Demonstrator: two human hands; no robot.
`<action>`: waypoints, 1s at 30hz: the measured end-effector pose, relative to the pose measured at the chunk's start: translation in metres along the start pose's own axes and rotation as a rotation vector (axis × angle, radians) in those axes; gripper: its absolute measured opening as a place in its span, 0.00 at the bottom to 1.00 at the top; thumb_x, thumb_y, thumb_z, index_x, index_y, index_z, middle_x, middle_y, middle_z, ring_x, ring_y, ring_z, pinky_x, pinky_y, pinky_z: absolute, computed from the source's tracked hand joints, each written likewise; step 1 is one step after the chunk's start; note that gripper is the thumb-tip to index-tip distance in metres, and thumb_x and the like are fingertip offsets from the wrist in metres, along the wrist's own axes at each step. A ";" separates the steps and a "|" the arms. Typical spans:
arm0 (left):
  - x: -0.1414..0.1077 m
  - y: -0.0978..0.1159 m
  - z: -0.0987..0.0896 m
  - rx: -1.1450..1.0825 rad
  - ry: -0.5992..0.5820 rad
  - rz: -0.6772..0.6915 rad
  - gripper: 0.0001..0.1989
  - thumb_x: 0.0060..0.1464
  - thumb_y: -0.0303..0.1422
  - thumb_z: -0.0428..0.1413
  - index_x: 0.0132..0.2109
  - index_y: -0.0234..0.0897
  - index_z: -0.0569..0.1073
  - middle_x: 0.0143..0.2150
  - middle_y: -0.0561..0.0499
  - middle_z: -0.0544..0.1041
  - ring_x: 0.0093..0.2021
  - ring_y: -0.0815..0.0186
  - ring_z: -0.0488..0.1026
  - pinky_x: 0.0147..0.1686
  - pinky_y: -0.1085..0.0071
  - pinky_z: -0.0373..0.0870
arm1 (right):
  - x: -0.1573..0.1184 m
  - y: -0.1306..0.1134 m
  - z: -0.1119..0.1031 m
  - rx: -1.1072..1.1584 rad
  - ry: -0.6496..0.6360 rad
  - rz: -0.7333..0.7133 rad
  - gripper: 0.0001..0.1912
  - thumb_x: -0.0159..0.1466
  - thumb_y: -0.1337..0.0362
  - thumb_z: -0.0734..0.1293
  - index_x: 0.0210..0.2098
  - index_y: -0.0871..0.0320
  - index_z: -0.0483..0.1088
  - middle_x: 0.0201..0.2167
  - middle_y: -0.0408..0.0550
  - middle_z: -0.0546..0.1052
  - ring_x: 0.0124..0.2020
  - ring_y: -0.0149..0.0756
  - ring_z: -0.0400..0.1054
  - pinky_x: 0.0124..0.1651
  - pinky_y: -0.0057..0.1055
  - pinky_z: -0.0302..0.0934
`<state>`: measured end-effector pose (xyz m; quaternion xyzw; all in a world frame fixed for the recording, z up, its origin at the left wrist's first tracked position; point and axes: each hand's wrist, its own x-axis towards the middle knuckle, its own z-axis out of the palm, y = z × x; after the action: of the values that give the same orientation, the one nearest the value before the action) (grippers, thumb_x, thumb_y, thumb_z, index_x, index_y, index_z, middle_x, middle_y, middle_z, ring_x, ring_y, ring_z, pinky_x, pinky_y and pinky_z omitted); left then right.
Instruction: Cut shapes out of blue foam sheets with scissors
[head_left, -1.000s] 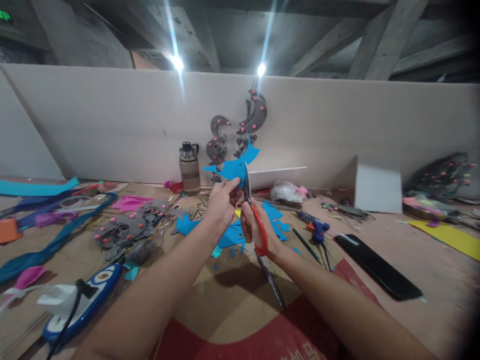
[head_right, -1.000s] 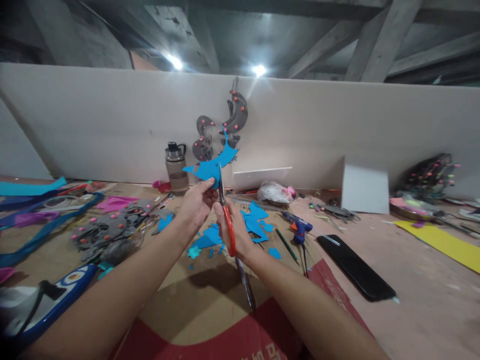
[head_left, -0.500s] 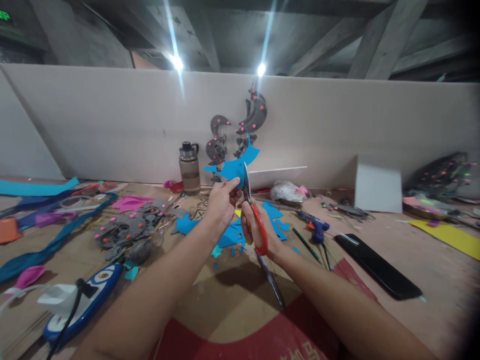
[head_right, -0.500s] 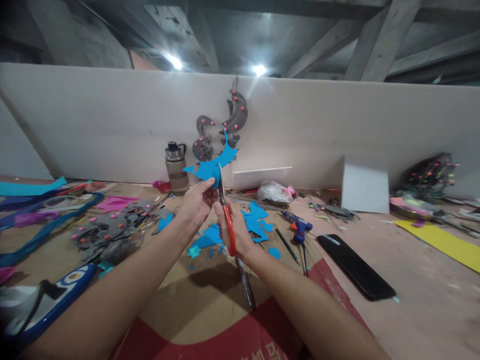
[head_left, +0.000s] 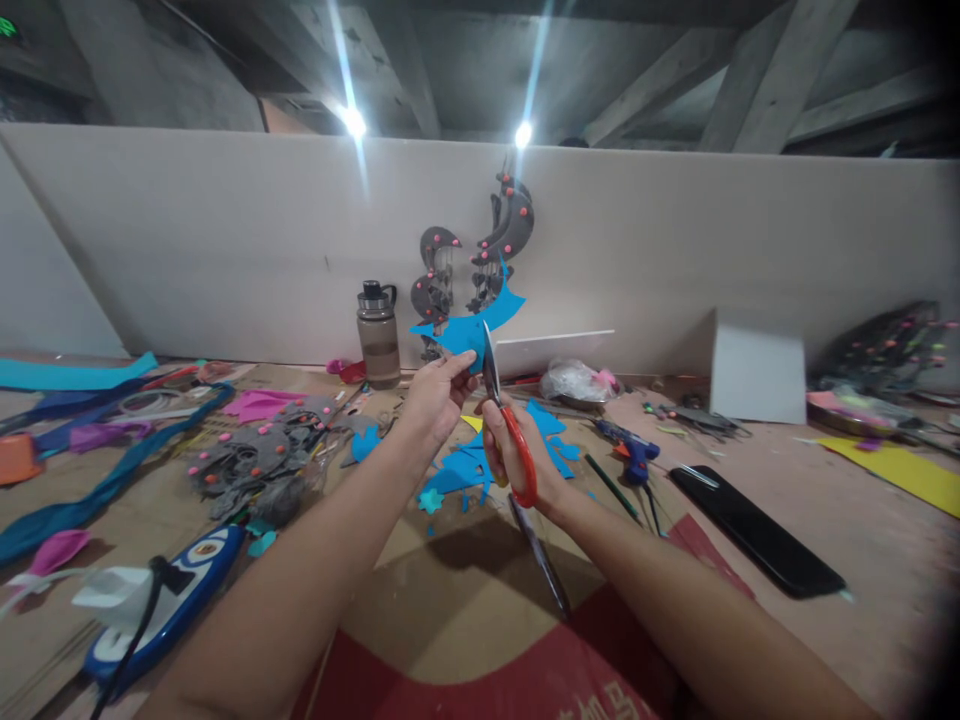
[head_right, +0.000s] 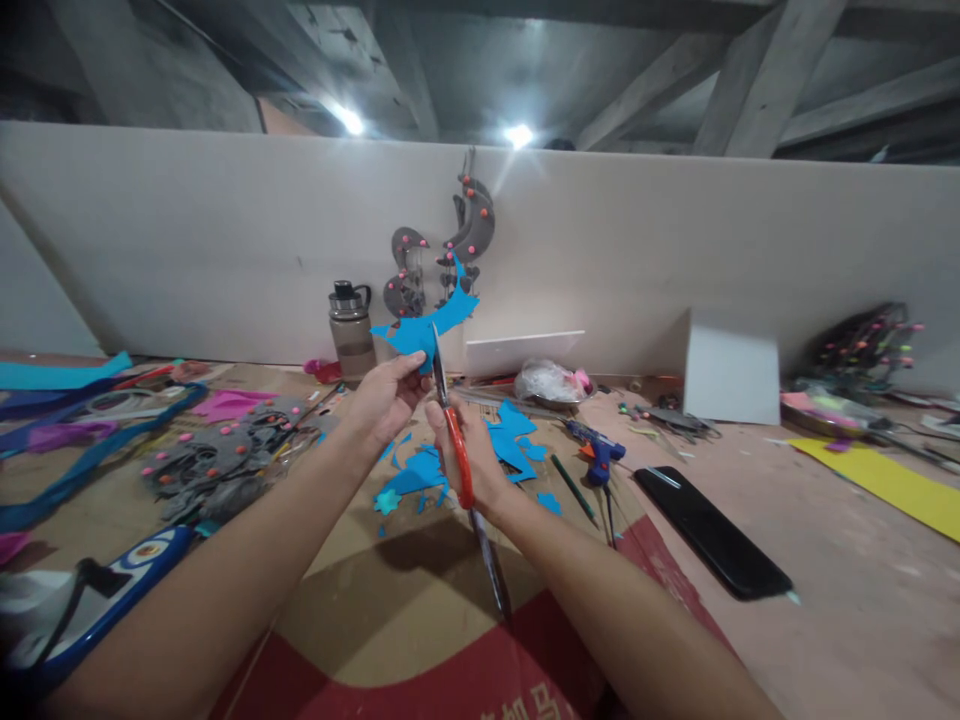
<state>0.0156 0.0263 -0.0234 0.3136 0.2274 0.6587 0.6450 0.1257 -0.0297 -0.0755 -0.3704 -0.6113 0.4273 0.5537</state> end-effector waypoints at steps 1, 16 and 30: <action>0.000 0.001 0.000 0.007 -0.007 -0.003 0.07 0.45 0.21 0.64 0.27 0.33 0.73 0.24 0.52 0.75 0.23 0.72 0.70 0.27 0.75 0.68 | 0.000 0.000 0.000 -0.007 0.001 -0.013 0.23 0.65 0.41 0.62 0.31 0.54 0.58 0.17 0.35 0.59 0.14 0.24 0.52 0.15 0.23 0.47; 0.004 0.008 -0.003 0.031 -0.058 -0.019 0.08 0.43 0.21 0.63 0.26 0.33 0.72 0.23 0.53 0.74 0.24 0.71 0.71 0.26 0.75 0.67 | -0.001 0.000 -0.001 -0.037 0.005 -0.028 0.22 0.66 0.42 0.62 0.32 0.54 0.57 0.18 0.34 0.58 0.14 0.23 0.51 0.15 0.22 0.47; 0.011 0.032 -0.016 0.233 -0.162 -0.078 0.10 0.39 0.23 0.67 0.26 0.32 0.72 0.23 0.53 0.75 0.25 0.71 0.71 0.28 0.74 0.68 | 0.001 0.000 -0.007 -0.118 -0.041 0.025 0.21 0.65 0.42 0.62 0.36 0.55 0.61 0.22 0.36 0.62 0.17 0.23 0.54 0.18 0.22 0.50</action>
<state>-0.0179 0.0367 -0.0107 0.4293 0.2616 0.5750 0.6455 0.1328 -0.0281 -0.0751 -0.4011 -0.6419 0.4048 0.5131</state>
